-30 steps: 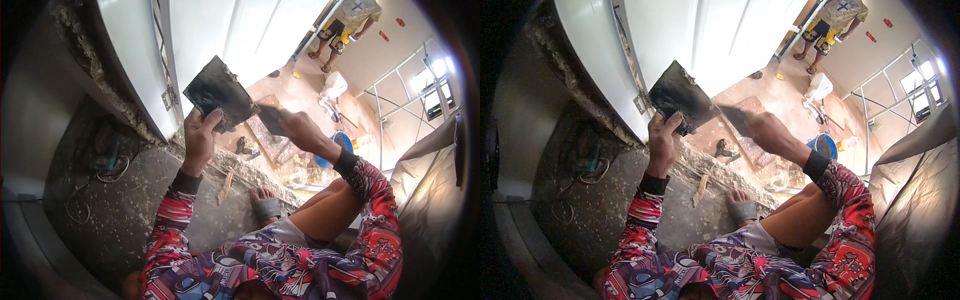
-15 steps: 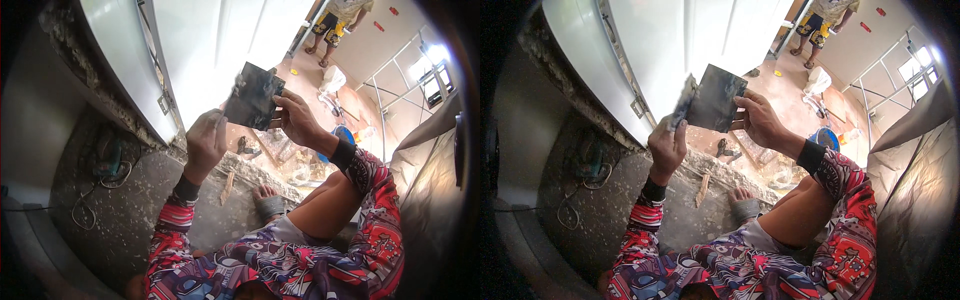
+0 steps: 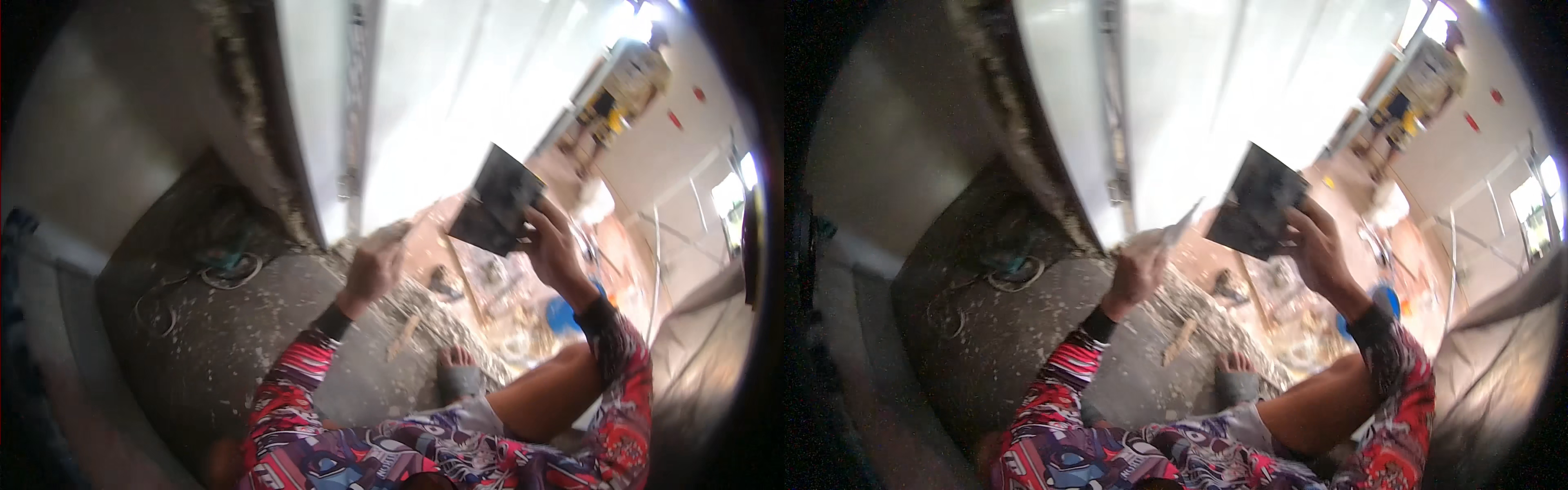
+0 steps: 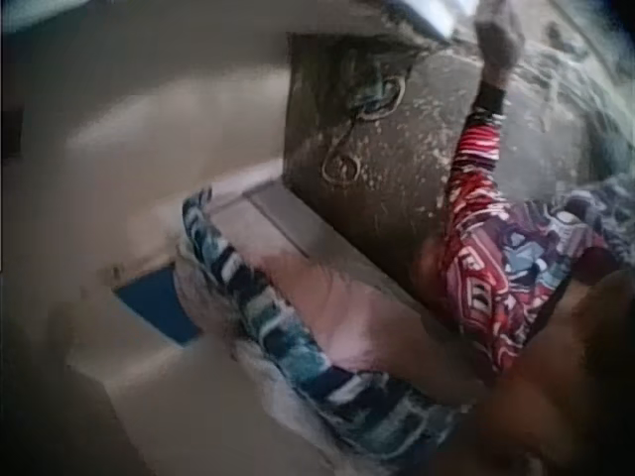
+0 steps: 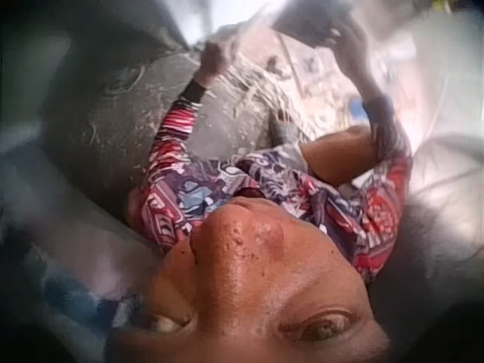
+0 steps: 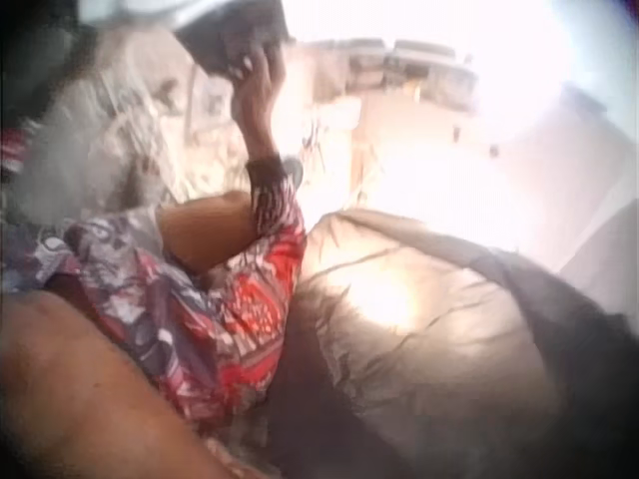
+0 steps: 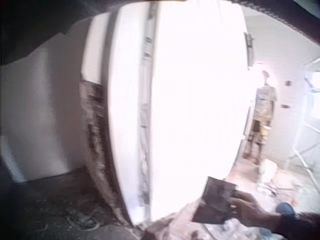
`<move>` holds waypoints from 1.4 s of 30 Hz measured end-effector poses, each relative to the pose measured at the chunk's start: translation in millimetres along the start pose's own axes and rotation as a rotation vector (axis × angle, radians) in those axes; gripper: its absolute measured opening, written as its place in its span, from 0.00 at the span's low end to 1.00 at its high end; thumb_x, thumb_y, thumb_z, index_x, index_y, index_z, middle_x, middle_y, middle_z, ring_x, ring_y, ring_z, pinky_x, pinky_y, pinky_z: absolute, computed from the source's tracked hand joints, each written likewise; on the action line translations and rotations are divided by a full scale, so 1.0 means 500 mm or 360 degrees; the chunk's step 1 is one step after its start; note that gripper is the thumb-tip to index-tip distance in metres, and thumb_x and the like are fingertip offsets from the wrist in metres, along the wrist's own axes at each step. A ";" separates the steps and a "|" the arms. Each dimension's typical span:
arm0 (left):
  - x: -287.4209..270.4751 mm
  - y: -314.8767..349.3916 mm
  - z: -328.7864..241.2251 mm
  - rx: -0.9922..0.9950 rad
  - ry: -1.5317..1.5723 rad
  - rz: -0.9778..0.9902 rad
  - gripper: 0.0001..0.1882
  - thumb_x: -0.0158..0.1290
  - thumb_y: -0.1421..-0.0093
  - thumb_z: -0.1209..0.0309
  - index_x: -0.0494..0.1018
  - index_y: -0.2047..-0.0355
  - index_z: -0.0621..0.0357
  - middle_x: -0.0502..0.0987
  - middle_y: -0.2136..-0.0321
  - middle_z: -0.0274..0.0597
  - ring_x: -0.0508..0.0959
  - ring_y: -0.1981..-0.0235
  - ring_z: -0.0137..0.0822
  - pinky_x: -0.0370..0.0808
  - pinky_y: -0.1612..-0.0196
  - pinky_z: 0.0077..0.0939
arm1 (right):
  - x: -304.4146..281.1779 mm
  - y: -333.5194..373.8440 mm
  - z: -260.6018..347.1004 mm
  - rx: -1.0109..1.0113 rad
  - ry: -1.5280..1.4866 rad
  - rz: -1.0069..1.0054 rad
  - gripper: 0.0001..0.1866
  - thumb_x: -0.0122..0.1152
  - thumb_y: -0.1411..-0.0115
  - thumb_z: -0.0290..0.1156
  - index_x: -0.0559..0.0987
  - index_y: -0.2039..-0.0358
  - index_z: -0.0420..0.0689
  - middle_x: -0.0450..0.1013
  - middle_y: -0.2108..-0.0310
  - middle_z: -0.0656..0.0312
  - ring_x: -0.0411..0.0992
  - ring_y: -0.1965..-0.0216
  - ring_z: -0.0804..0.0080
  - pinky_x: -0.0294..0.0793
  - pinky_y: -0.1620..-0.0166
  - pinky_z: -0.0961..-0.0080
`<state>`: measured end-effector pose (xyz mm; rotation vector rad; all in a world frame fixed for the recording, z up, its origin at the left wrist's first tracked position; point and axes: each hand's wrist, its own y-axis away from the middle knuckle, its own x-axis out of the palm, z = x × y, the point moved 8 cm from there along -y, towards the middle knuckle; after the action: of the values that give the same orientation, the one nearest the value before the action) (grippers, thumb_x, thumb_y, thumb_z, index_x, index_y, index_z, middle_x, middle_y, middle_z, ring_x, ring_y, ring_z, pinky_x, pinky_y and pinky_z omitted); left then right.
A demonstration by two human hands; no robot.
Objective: The person scoops plaster from a board onto a scraper, transfers and mixes the plaster between two scrapers, and applies it to the wall opening beside the doorframe.
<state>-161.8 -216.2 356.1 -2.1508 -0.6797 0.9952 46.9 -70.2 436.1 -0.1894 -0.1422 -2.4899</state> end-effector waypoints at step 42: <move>-0.522 -0.363 -0.060 0.0633 -0.1119 -0.0809 0.13 0.52 0.46 0.83 0.78 0.61 0.56 0.81 0.70 0.46 0.75 0.81 0.45 0.71 0.77 0.31 | 0.061 -0.042 0.008 -0.0066 0.0231 0.0153 0.14 0.47 0.33 0.29 0.72 0.50 0.37 0.77 0.62 0.58 0.79 0.68 0.72 0.84 0.68 0.73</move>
<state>-319.6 -287.5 624.6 -1.1708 -1.1621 1.4428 10.5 -70.5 443.9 -0.0317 -0.0204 -2.4022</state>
